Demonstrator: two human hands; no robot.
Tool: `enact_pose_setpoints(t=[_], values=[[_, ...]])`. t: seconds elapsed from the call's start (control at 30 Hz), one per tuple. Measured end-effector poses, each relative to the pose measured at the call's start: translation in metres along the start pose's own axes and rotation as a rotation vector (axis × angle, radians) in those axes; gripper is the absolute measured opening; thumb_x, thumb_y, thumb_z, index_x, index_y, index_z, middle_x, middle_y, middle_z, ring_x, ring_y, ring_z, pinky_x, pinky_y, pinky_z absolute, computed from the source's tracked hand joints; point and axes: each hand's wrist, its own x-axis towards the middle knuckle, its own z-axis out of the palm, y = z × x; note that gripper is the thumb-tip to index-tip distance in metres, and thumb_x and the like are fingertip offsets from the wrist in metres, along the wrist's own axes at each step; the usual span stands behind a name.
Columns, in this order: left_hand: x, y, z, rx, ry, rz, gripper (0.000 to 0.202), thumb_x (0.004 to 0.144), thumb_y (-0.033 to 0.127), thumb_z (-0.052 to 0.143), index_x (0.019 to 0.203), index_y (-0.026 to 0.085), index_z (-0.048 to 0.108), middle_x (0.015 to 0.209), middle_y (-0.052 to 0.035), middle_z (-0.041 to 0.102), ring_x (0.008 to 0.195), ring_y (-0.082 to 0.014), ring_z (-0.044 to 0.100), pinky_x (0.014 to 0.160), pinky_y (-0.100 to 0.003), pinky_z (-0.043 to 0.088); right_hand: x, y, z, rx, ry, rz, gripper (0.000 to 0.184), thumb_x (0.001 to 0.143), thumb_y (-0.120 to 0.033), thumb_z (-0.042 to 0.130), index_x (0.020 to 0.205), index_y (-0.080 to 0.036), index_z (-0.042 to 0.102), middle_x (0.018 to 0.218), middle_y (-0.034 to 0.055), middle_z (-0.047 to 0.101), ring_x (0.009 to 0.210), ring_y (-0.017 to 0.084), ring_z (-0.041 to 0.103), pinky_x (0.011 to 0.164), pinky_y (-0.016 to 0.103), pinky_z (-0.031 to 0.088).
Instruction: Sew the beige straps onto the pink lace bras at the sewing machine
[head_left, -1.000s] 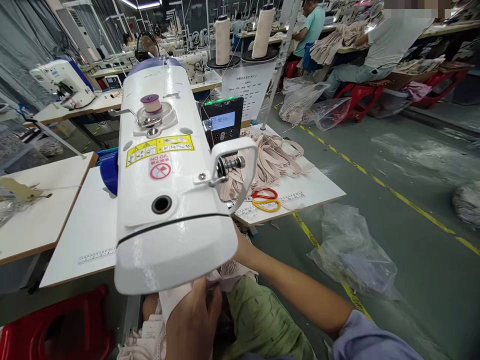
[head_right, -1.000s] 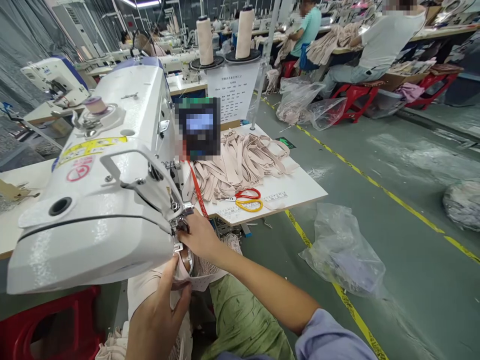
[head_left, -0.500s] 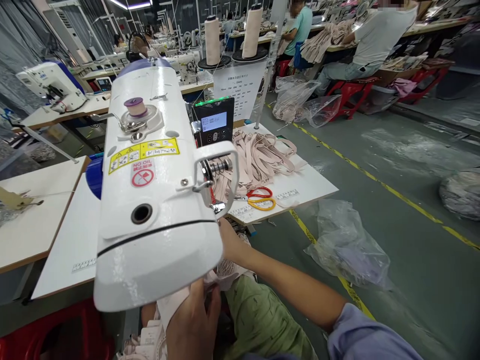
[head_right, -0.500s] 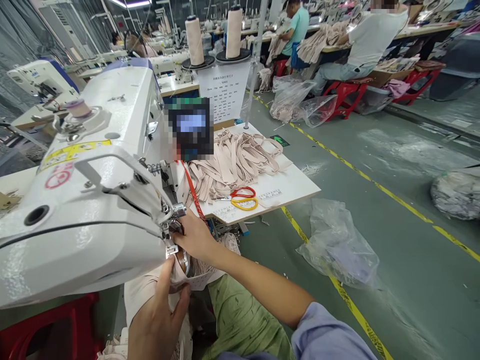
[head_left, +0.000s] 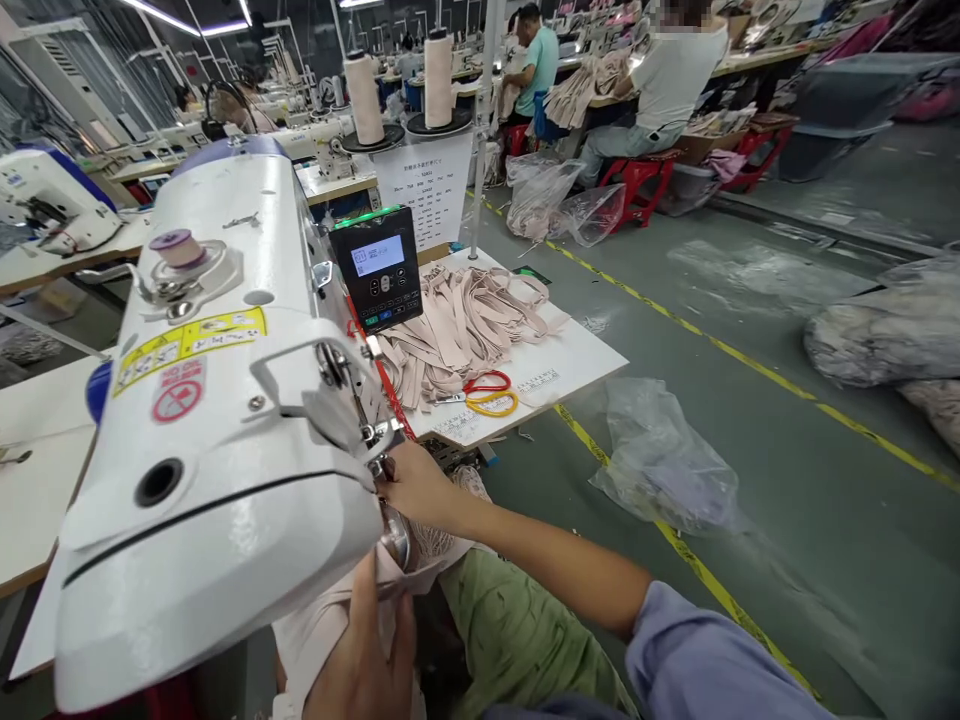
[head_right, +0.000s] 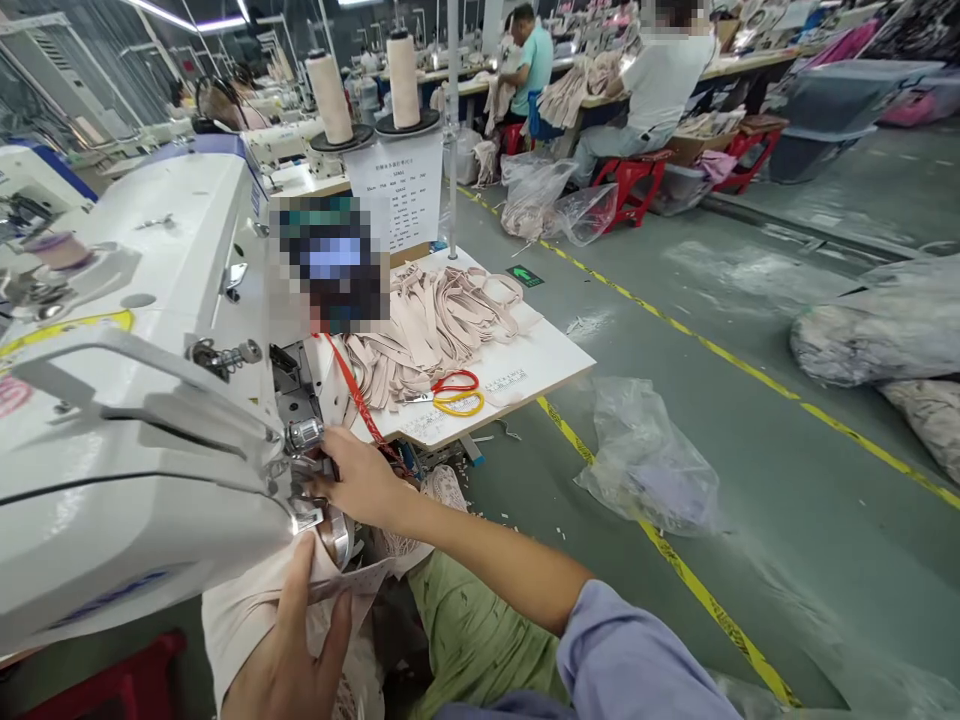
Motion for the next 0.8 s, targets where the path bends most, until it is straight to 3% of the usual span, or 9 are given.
enact_pose_setpoints(t=[0.1, 0.2, 0.27, 0.37, 0.47, 0.57, 0.63, 0.73, 0.8], values=[[0.002, 0.001, 0.000, -0.018, -0.016, 0.006, 0.056, 0.089, 0.039, 0.052, 0.143, 0.023, 0.048, 0.111, -0.0139, 0.074, 0.076, -0.0288, 0.073, 0.058, -0.031, 0.048, -0.001, 0.000, -0.001, 0.079, 0.057, -0.017, 0.020, 0.080, -0.017, 0.061, 0.099, -0.019, 0.058, 0.102, 0.0039, 0.060, 0.095, 0.020, 0.057, 0.084, 0.030, 0.046], [0.005, 0.005, -0.001, -0.043, -0.023, 0.039, 0.060, 0.088, 0.040, 0.055, 0.144, 0.021, 0.046, 0.110, -0.0159, 0.073, 0.081, -0.0309, 0.073, 0.060, -0.032, 0.049, -0.005, -0.001, -0.003, 0.185, 0.090, 0.014, 0.024, 0.077, -0.012, 0.059, 0.100, -0.019, 0.059, 0.101, 0.0010, 0.057, 0.077, 0.014, 0.053, 0.073, 0.026, 0.045], [0.004, 0.006, -0.002, -0.037, -0.033, 0.034, 0.061, 0.089, 0.040, 0.054, 0.146, 0.020, 0.044, 0.103, -0.0151, 0.075, 0.073, -0.0287, 0.072, 0.055, -0.030, 0.046, -0.007, -0.001, -0.003, 0.222, 0.100, 0.038, 0.026, 0.077, -0.013, 0.060, 0.101, -0.019, 0.059, 0.100, 0.0002, 0.057, 0.066, 0.011, 0.046, 0.065, 0.024, 0.042], [-0.002, 0.004, -0.002, 0.004, -0.072, -0.035, 0.063, 0.093, 0.042, 0.048, 0.150, 0.022, 0.034, 0.091, -0.0112, 0.077, 0.055, -0.0244, 0.069, 0.045, -0.027, 0.038, -0.010, -0.003, 0.000, 0.229, 0.125, 0.049, 0.026, 0.077, -0.016, 0.063, 0.102, -0.019, 0.060, 0.097, -0.0001, 0.056, 0.064, 0.010, 0.044, 0.065, 0.024, 0.041], [-0.008, -0.003, -0.001, -0.001, -0.094, -0.116, 0.070, 0.094, 0.047, 0.044, 0.153, 0.016, 0.026, 0.087, -0.0129, 0.077, 0.050, -0.0270, 0.068, 0.043, -0.029, 0.039, -0.016, -0.003, 0.002, 0.349, 0.180, 0.106, 0.027, 0.081, -0.021, 0.063, 0.107, -0.020, 0.059, 0.101, 0.0010, 0.056, 0.064, 0.010, 0.045, 0.064, 0.024, 0.042], [-0.011, -0.009, 0.003, -0.058, -0.053, -0.120, 0.082, 0.088, 0.052, 0.052, 0.151, 0.005, 0.027, 0.091, -0.0205, 0.076, 0.054, -0.0308, 0.070, 0.047, -0.034, 0.047, -0.032, -0.003, 0.001, 0.531, 0.217, 0.203, 0.029, 0.087, -0.031, 0.060, 0.114, -0.021, 0.055, 0.108, 0.0043, 0.057, 0.075, 0.012, 0.053, 0.069, 0.025, 0.045], [-0.012, -0.011, 0.006, -0.093, -0.014, -0.101, 0.084, 0.087, 0.050, 0.056, 0.150, 0.004, 0.028, 0.100, -0.0241, 0.074, 0.057, -0.0301, 0.071, 0.050, -0.034, 0.049, -0.048, -0.003, -0.003, 0.557, 0.182, 0.252, 0.032, 0.089, -0.038, 0.059, 0.115, -0.021, 0.053, 0.109, 0.0057, 0.058, 0.084, 0.015, 0.056, 0.075, 0.027, 0.046], [-0.020, -0.002, 0.015, -0.137, 0.059, -0.087, 0.083, 0.088, 0.048, 0.057, 0.151, 0.005, 0.026, 0.107, -0.0259, 0.072, 0.069, -0.0315, 0.073, 0.054, -0.034, 0.053, -0.079, -0.008, -0.009, 0.421, 0.090, 0.230, 0.037, 0.087, -0.047, 0.063, 0.112, -0.021, 0.054, 0.105, 0.0057, 0.060, 0.092, 0.018, 0.057, 0.083, 0.031, 0.045], [-0.033, 0.013, 0.024, -0.229, 0.077, -0.038, 0.081, 0.088, 0.045, 0.058, 0.150, 0.003, 0.028, 0.115, -0.0294, 0.068, 0.089, -0.0377, 0.073, 0.062, -0.039, 0.056, -0.100, -0.014, -0.012, 0.294, 0.025, 0.185, 0.043, 0.082, -0.053, 0.067, 0.109, -0.020, 0.057, 0.100, 0.0050, 0.062, 0.090, 0.020, 0.057, 0.083, 0.032, 0.044]])
